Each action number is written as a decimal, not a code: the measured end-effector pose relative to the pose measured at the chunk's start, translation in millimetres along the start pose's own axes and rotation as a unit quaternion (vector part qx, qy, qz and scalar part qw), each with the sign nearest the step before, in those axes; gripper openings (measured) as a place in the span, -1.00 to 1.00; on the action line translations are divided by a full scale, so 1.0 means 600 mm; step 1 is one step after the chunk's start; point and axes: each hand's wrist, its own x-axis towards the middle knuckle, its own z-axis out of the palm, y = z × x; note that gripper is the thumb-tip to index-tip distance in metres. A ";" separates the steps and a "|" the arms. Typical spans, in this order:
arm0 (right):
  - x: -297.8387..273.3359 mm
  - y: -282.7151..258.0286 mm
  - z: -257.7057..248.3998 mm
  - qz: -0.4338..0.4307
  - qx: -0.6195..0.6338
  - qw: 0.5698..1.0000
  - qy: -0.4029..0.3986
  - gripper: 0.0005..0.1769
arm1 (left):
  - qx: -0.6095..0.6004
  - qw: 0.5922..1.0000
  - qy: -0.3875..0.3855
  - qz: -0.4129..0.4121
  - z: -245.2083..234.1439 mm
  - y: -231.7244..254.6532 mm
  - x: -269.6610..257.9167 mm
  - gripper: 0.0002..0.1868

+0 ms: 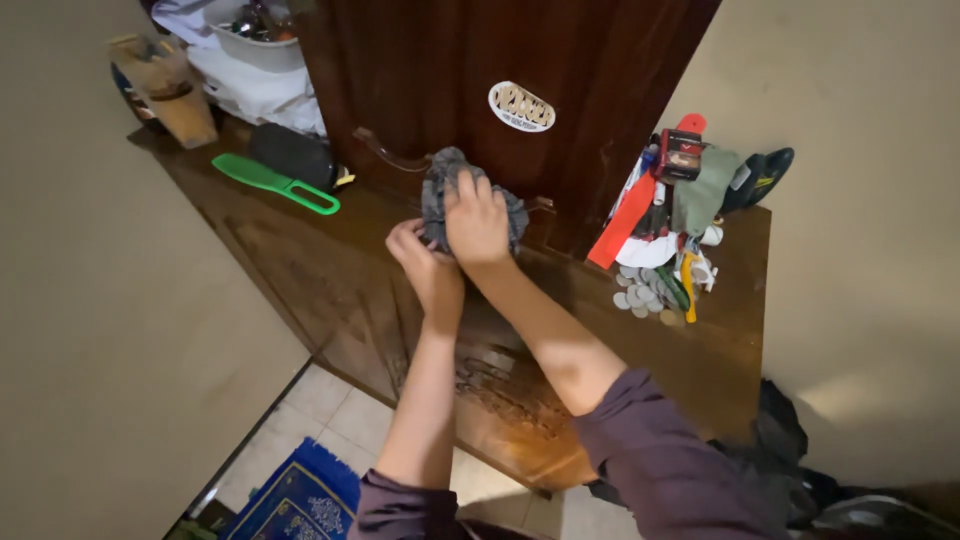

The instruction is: Wiping the surface and doors of a wooden wardrobe with a cloth.

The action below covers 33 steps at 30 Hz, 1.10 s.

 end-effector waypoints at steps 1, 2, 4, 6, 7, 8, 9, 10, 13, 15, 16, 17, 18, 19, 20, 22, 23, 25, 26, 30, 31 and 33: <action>0.001 0.003 -0.004 0.000 0.000 1.000 0.000 -0.74 | 0.000 1.000 0.001 0.000 0.001 -0.006 0.000 -0.56; 0.003 0.006 -0.007 -0.001 0.011 1.000 -0.011 -0.75 | -0.014 1.000 -0.003 -0.010 0.003 -0.012 0.002 -0.57; 0.010 0.016 -0.025 0.001 0.019 1.000 -0.022 -0.76 | -0.030 0.999 -0.010 -0.019 0.005 -0.025 0.003 -0.58; 0.022 0.032 -0.055 0.012 0.107 0.992 -0.065 -0.66 | 0.003 0.999 -0.002 0.038 0.008 -0.038 0.007 -0.50; 0.042 0.027 -0.086 0.015 0.103 0.993 -0.063 -0.66 | 0.000 0.999 -0.005 0.040 0.009 -0.041 0.010 -0.50; 0.063 0.025 -0.118 0.013 0.123 0.992 -0.033 -0.57 | 0.010 1.000 -0.005 0.024 0.012 -0.044 0.014 -0.50; 0.085 0.021 -0.150 0.011 0.142 0.990 -0.004 -0.48 | 0.021 1.000 -0.005 0.007 0.015 -0.047 0.019 -0.51; 0.110 0.023 -0.159 0.013 0.138 0.990 -0.003 -0.48 | 0.018 1.000 -0.008 0.008 0.017 -0.047 0.023 -0.51; 0.171 0.023 -0.163 -0.029 0.055 0.992 0.112 -0.57 | -0.010 0.999 -0.032 0.010 0.013 -0.053 0.043 -0.53; 0.191 0.024 -0.138 -0.085 -0.035 0.987 0.130 -0.67 | 0.014 0.998 -0.043 0.040 0.010 -0.058 0.061 -0.55; 0.178 0.022 -0.122 -0.083 -0.039 0.987 0.130 -0.67 | 0.010 0.998 -0.046 0.041 0.004 -0.061 0.073 -0.55; 0.166 0.021 -0.107 -0.114 -0.069 0.985 0.112 -0.68 | 0.033 0.996 -0.060 0.060 -0.002 -0.063 0.085 -0.54; 0.156 0.017 -0.090 -0.146 -0.098 0.980 0.095 -0.69 | 0.057 0.993 -0.072 0.079 -0.010 -0.067 0.098 -0.52; 0.140 0.015 -0.077 -0.145 -0.100 0.980 0.095 -0.69 | 0.054 0.993 -0.073 0.080 -0.014 -0.068 0.113 -0.52; 0.118 0.013 -0.064 -0.153 -0.090 0.982 0.069 -0.68 | 0.072 0.990 -0.087 0.086 -0.020 -0.071 0.121 -0.54; 0.085 0.006 -0.041 -0.160 -0.080 0.983 0.038 -0.66 | 0.088 0.987 -0.103 0.089 -0.030 -0.073 0.138 -0.56; 0.073 0.003 -0.032 -0.167 -0.073 0.983 0.017 -0.66 | 0.093 0.986 -0.121 0.073 -0.033 -0.072 0.146 -0.57; 0.061 -0.002 -0.017 -0.175 -0.069 0.982 -0.007 -0.65 | 0.094 0.984 -0.139 0.055 -0.035 -0.076 0.160 -0.57; 0.063 -0.005 -0.011 -0.180 -0.076 0.980 -0.022 -0.63 | 0.100 0.985 -0.134 0.046 -0.035 -0.080 0.167 -0.53; 0.071 -0.041 0.022 -0.176 -0.095 0.979 -0.042 -0.61 | 0.068 0.992 -0.103 0.027 -0.034 -0.097 0.178 -0.41; 0.076 -0.050 0.030 -0.175 -0.096 0.979 -0.044 -0.61 | 0.067 0.992 -0.106 0.026 -0.033 -0.099 0.178 -0.41; 0.085 -0.078 0.050 -0.167 -0.089 0.981 -0.035 -0.64 | -0.011 0.995 -0.098 0.007 -0.042 -0.106 0.181 -0.44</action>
